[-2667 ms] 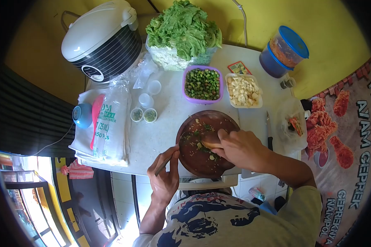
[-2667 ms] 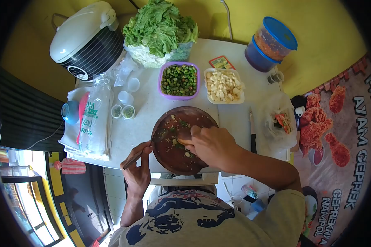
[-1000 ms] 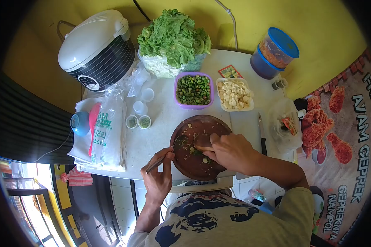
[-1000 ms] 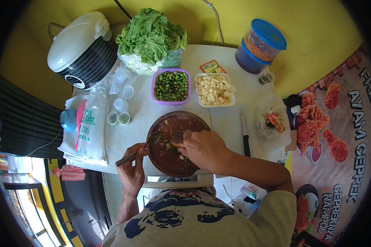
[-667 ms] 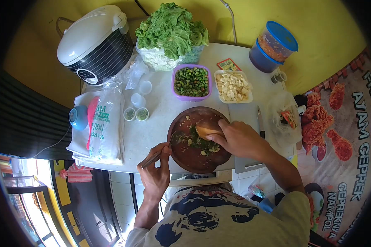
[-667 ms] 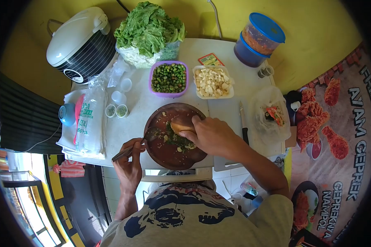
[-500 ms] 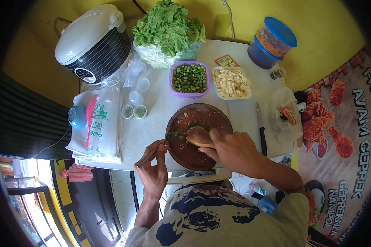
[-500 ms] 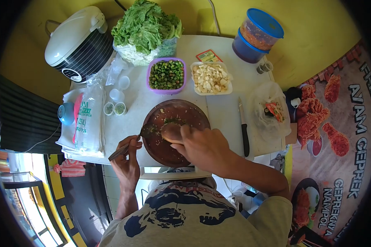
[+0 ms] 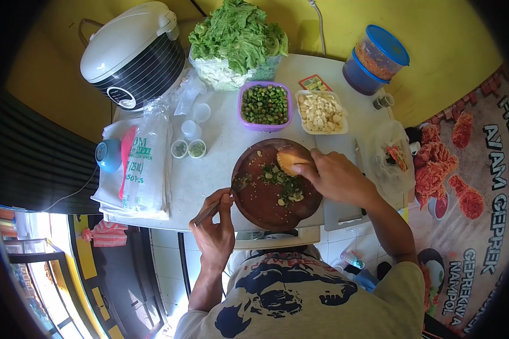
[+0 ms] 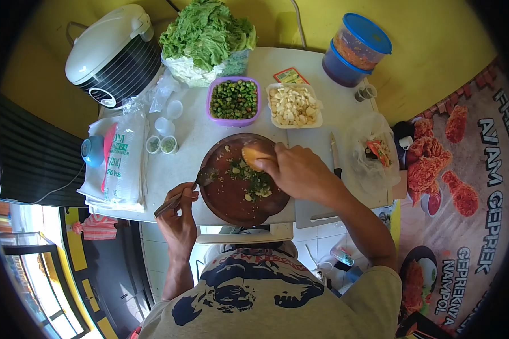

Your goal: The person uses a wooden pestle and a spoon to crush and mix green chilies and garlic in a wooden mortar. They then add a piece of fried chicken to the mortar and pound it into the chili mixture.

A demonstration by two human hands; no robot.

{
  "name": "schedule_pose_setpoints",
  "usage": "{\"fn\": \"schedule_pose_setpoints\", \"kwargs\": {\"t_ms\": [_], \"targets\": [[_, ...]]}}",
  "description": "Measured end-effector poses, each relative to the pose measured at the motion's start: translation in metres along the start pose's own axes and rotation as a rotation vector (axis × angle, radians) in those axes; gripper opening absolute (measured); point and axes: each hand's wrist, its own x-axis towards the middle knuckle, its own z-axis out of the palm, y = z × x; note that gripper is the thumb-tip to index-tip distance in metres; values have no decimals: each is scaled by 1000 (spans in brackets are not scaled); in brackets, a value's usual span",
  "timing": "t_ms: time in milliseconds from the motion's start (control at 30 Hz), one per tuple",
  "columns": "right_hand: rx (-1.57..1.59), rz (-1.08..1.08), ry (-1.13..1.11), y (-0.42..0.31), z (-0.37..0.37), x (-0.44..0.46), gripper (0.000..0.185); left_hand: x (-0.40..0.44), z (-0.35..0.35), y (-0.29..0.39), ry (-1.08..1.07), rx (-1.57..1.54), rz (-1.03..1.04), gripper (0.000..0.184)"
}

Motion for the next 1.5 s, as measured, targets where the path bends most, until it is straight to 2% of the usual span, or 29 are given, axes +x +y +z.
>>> {"fn": "schedule_pose_setpoints", "kwargs": {"t_ms": [100,167,200,267,300,367,533,867,933,1033,1167,1233,1300,1367,1500], "targets": [[142,50,-14,20,1,5,64,2,2,0,8,-32,4,16],[519,175,-215,13,-5,7,64,4,4,0,-11,-13,38,16],[520,177,-212,11,-1,11,64,5,5,1,-13,-14,41,16],[350,-19,-142,3,11,20,63,7,5,5,-41,-8,-5,19],[350,-20,-141,-6,11,21,63,8,5,5,-40,-8,-4,19],[36,-89,-107,-27,9,14,62,11,5,4,-41,29,52,15],[-226,-194,105,-57,24,-3,43,13,4,4,-41,25,34,15],[-197,-270,39,-44,11,2,45,12,7,1,-40,-4,-8,15],[-196,-221,-64,-40,9,-1,46,15,6,4,-50,28,13,16],[-164,-268,9,-40,15,11,53,10,7,2,-63,42,31,17],[1,-224,-78,-10,1,16,60,13,9,-6,-46,3,75,17],[156,-78,-108,-1,-8,-4,67,13,8,-4,-46,20,63,16],[191,-29,-163,3,-10,-20,66,10,7,-3,-61,-7,66,16],[157,29,-80,4,-4,-35,64,10,7,-1,-55,1,71,17],[187,0,-76,4,18,-36,61,10,7,8,-61,-3,10,18]]}}
